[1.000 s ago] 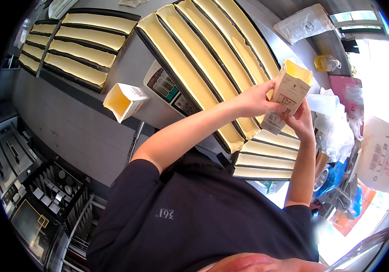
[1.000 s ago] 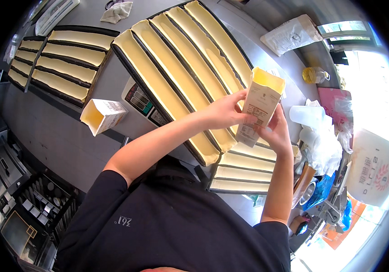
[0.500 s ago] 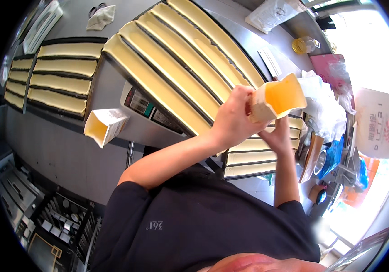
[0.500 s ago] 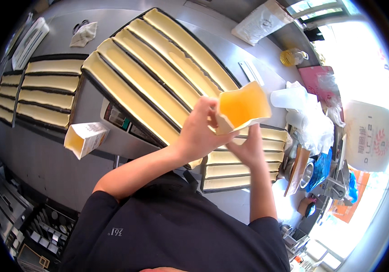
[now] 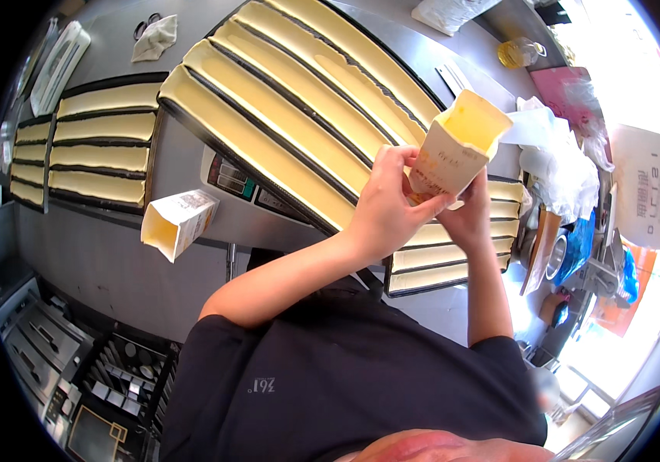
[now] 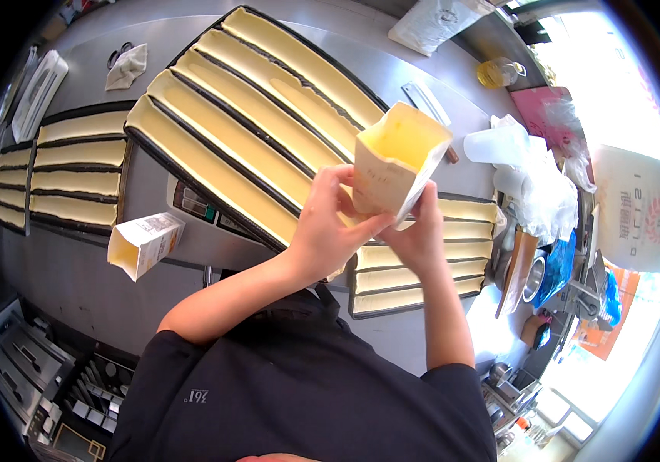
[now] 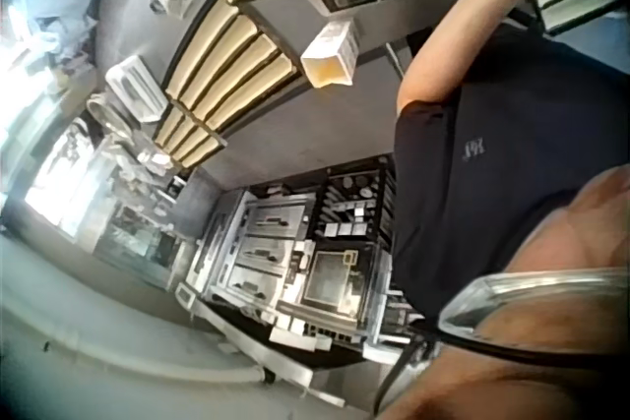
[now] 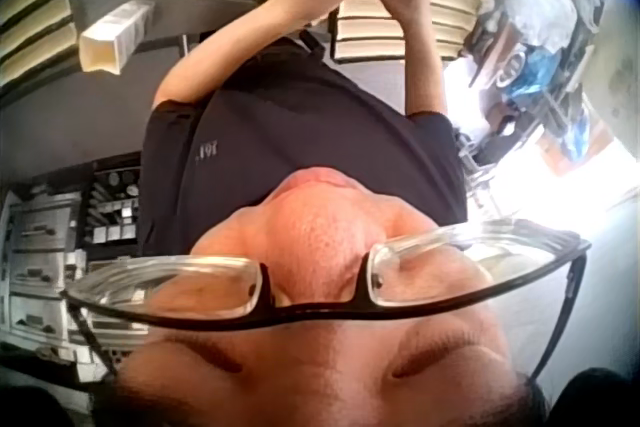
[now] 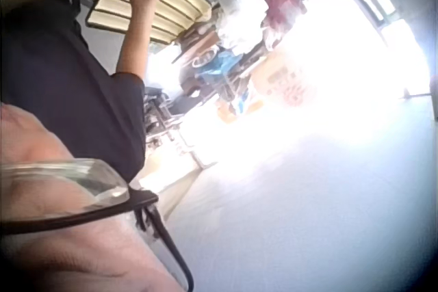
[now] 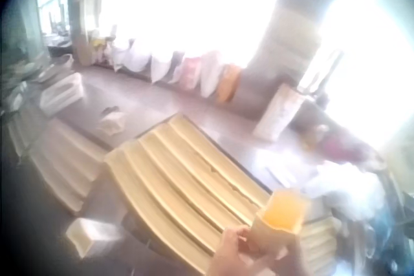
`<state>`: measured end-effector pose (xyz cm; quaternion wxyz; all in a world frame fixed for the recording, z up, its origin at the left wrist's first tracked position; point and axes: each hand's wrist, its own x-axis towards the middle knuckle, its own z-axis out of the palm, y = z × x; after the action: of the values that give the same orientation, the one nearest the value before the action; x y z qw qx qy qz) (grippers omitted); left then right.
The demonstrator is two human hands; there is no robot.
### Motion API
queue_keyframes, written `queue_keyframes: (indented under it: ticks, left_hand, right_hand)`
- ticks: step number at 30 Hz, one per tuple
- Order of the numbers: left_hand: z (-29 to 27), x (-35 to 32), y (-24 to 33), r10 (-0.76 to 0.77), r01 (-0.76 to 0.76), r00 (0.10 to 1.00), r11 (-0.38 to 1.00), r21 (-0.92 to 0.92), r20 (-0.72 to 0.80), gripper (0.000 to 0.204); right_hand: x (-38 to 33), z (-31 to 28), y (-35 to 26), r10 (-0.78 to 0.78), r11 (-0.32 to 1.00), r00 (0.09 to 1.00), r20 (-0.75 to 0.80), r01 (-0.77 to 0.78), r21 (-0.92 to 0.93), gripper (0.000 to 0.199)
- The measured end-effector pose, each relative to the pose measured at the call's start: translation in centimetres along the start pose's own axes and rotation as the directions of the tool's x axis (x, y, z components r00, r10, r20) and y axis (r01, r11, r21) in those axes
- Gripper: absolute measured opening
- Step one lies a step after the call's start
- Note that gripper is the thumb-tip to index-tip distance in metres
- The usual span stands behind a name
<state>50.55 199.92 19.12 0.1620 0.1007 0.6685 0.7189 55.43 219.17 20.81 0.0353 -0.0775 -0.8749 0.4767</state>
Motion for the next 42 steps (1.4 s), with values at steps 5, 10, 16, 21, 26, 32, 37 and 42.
queue_keyframes:
  ticks: [5,10,16,21,26,32,37,42]
  left_hand:
    - [0.0,0.5,-2.5,0.002,-0.004,0.995,1.0,0.018,0.103,0.079]
    - [1.7,0.5,-4.0,-0.097,0.192,0.963,0.904,-0.382,0.253,0.09]
    - [1.8,0.9,-4.2,-0.156,0.27,0.945,0.867,-0.418,0.287,0.093]
    - [2.2,0.4,-4.7,-0.164,0.238,0.964,0.886,-0.399,0.209,0.09]
    - [2.4,0.4,-5.5,-0.149,0.199,0.976,0.91,-0.364,0.16,0.088]
    - [1.7,0.8,-5.3,-0.16,0.248,0.956,0.887,-0.39,0.244,0.093]
    - [1.1,1.2,-4.9,-0.184,0.277,0.947,0.883,-0.379,0.263,0.09]
    - [1.2,1.3,-5.0,-0.165,0.256,0.954,0.883,-0.394,0.251,0.087]
  right_hand:
    - [3.1,-2.8,0.5,0.132,0.991,0.966,0.224,-0.124,-0.051,0.075]
    - [5.3,-3.8,0.6,0.265,0.964,0.891,0.369,-0.233,-0.13,0.08]
    - [6.3,-4.0,1.6,0.278,0.96,0.859,0.431,-0.237,-0.146,0.084]
    - [6.8,-4.0,2.1,0.257,0.966,0.836,0.486,-0.204,-0.159,0.088]
    - [7.2,-3.8,2.2,0.252,0.968,0.819,0.516,-0.201,-0.153,0.09]
    - [7.7,-3.8,2.5,0.274,0.961,0.801,0.532,-0.199,-0.195,0.09]
    - [8.1,-3.6,2.5,0.266,0.964,0.799,0.54,-0.21,-0.165,0.089]
    - [8.4,-3.7,2.3,0.291,0.956,0.786,0.545,-0.23,-0.179,0.088]
